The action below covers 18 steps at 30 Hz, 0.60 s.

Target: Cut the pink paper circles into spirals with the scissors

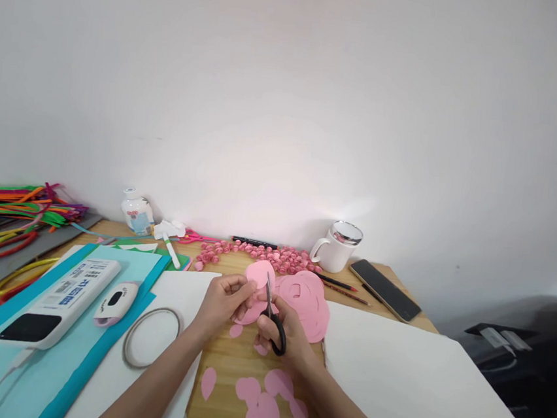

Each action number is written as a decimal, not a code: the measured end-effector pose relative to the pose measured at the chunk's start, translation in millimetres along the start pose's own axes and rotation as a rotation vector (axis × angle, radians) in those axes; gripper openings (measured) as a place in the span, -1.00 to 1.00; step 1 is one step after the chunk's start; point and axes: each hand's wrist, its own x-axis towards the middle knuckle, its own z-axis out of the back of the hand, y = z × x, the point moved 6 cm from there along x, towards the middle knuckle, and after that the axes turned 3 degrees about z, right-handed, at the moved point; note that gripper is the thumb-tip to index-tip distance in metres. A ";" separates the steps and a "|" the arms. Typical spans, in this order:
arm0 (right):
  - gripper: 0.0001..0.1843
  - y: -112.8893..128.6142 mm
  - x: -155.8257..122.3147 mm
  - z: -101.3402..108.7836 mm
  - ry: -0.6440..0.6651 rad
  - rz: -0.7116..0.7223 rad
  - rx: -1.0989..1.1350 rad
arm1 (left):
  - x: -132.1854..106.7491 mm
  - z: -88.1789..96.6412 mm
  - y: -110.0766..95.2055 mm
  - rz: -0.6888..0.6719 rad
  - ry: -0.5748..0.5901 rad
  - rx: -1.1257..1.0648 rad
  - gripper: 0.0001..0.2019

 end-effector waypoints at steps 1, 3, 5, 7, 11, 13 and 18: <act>-0.52 -0.6 0.0 -0.2 0.006 -0.002 0.011 | 0.5 1.0 -0.4 -0.006 -0.013 -0.007 -0.63; -0.50 -1.5 -0.1 -1.2 0.020 -0.008 0.036 | 1.3 2.4 -1.5 -0.021 -0.030 -0.019 -0.63; -0.48 -1.7 -0.3 -1.8 0.022 -0.019 0.023 | 1.4 2.1 -3.0 -0.035 -0.031 -0.011 -0.62; -0.48 -0.8 -0.7 -2.6 0.019 -0.030 -0.022 | 0.7 0.5 -4.3 -0.041 -0.026 0.016 -0.61; -0.52 2.7 -0.9 -5.3 0.030 -0.032 -0.079 | -1.9 -2.8 -5.7 -0.034 -0.020 0.054 -0.61; -0.53 5.1 -0.2 -5.2 0.022 -0.021 -0.091 | -3.2 -5.3 -5.3 -0.028 -0.001 0.063 -0.61; -0.56 16.9 1.8 -2.6 -0.025 0.095 -0.080 | -5.5 -13.3 -0.9 0.027 0.054 0.080 -0.59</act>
